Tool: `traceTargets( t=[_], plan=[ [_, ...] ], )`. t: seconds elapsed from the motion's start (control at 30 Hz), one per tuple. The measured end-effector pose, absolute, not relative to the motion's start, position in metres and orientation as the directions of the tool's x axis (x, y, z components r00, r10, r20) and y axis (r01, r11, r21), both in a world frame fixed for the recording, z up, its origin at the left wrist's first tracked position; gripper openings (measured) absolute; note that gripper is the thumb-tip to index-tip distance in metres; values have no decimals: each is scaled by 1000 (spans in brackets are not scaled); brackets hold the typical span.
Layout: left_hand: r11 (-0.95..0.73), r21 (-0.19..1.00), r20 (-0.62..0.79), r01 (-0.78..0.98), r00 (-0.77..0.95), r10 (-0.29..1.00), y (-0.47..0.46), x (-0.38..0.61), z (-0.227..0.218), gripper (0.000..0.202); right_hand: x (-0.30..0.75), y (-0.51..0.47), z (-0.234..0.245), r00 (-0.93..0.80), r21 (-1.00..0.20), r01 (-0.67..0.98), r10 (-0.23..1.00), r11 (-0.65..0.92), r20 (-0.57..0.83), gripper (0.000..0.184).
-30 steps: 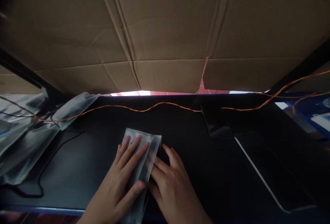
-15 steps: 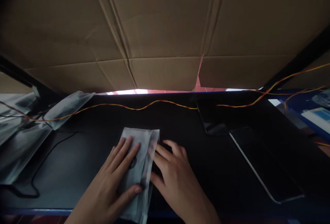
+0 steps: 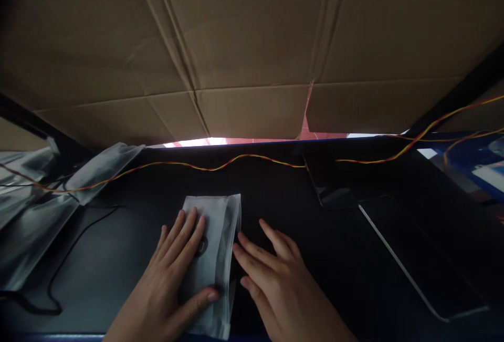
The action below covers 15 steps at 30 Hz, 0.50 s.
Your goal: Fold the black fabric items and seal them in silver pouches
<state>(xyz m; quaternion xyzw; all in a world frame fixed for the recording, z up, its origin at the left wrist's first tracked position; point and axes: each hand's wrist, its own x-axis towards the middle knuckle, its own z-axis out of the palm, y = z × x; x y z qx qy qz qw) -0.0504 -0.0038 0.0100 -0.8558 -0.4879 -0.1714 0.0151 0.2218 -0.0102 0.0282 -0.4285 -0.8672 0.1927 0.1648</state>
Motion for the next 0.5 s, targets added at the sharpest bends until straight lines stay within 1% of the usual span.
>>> traceTargets(
  t=[0.07,0.17,0.27,0.3,0.37,0.43,0.5],
  plan=[
    [-546,155,292,823,490,822,-1,-47,11,106,219,-9,28,-603,-514,647,790,564,109,54],
    [-563,173,268,808,512,816,3,-42,13,107,210,-9,25,-649,-558,601,757,572,78,60],
    [-575,131,293,807,523,800,3,-45,15,108,213,-11,19,-645,-543,595,755,592,117,67],
    [-585,102,317,805,531,786,0,-48,16,104,218,-13,17,-630,-524,601,761,603,153,66],
    [-617,49,387,786,554,737,-8,-58,17,87,232,-16,15,-577,-484,633,785,604,226,59],
    [-678,18,464,735,594,657,-18,-67,17,64,246,-19,14,-528,-464,657,802,594,278,44],
    [-754,-20,475,656,670,570,-25,-74,16,46,252,-21,14,-541,-471,624,780,623,315,27]
  ],
)
